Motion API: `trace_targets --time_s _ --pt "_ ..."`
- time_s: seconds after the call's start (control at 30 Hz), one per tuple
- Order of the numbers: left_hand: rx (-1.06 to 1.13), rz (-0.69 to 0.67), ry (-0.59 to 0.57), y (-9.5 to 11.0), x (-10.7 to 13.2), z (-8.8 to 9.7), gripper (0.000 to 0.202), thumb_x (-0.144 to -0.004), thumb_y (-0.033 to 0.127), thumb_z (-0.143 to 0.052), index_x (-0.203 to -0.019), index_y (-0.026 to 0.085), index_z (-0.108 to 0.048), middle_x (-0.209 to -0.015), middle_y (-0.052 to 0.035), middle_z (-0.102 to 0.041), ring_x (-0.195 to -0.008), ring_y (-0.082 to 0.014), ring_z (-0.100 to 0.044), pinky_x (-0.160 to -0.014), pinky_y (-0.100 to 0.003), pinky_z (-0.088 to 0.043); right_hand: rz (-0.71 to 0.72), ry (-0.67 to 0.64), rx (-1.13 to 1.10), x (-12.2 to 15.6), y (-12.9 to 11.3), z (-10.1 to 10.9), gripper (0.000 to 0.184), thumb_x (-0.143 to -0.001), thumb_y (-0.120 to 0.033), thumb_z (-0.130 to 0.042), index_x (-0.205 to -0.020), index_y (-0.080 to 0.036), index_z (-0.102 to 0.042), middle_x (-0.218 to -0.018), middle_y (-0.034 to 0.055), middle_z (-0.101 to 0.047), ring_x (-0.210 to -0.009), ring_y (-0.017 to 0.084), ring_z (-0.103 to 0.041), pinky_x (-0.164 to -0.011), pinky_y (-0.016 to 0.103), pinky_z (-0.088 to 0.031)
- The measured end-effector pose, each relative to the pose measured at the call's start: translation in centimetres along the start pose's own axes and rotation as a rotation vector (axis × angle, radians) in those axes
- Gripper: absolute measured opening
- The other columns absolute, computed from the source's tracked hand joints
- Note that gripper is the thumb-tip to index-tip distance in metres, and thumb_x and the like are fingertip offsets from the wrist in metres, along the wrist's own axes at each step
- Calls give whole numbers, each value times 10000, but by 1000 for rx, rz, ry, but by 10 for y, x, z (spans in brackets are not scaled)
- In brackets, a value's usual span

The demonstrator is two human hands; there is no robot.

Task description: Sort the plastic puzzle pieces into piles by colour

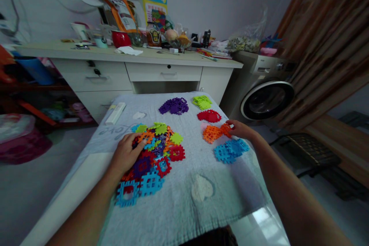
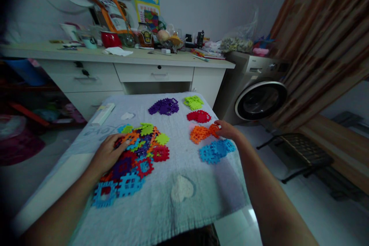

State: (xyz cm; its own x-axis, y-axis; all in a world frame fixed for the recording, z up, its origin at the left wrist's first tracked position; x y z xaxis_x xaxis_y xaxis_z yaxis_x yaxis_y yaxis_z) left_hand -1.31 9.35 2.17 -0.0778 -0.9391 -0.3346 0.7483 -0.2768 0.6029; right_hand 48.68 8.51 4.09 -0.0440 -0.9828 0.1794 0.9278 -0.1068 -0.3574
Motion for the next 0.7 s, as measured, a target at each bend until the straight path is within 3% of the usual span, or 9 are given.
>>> trace_targets --time_s 0.13,0.33,0.7 --pt "0 5 -5 0 0 0 468 -834 572 -489 -1074 197 -633 -1143 -101 -635 -1090 -270 -588 -1003 -419 -446 14 21 -19 4 -10 -1 522 -762 -128 -623 -1282 -129 -571 -1291 144 -610 -1021 215 -651 -874 287 -522" --pt "13 2 -6 2 1 0 467 -836 573 -488 -1070 195 -630 -1137 -100 -631 -1093 -268 -587 -1010 -417 -440 78 54 34 10 -30 2 406 -788 -133 -622 -1192 -175 -632 -1272 108 -628 -1129 225 -613 -966 314 -487" --pt "14 -3 -10 2 1 0 479 -847 568 -474 -1081 181 -629 -1140 -106 -631 -1098 -269 -583 -1012 -422 -438 119 65 42 11 -50 0 375 -775 -70 -564 -1121 -173 -669 -1233 94 -663 -1127 217 -615 -993 310 -459"
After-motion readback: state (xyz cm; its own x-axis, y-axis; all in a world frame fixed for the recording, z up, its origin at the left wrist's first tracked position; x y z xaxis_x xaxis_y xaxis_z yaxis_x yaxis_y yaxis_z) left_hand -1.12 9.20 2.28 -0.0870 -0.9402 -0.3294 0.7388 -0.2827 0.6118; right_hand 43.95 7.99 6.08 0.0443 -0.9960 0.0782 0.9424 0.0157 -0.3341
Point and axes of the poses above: each hand's wrist, its own x-axis away from the middle knuckle, its own z-axis out of the back of the hand, y = z × x, the point moved 7 cm from there along -x, towards the middle knuckle
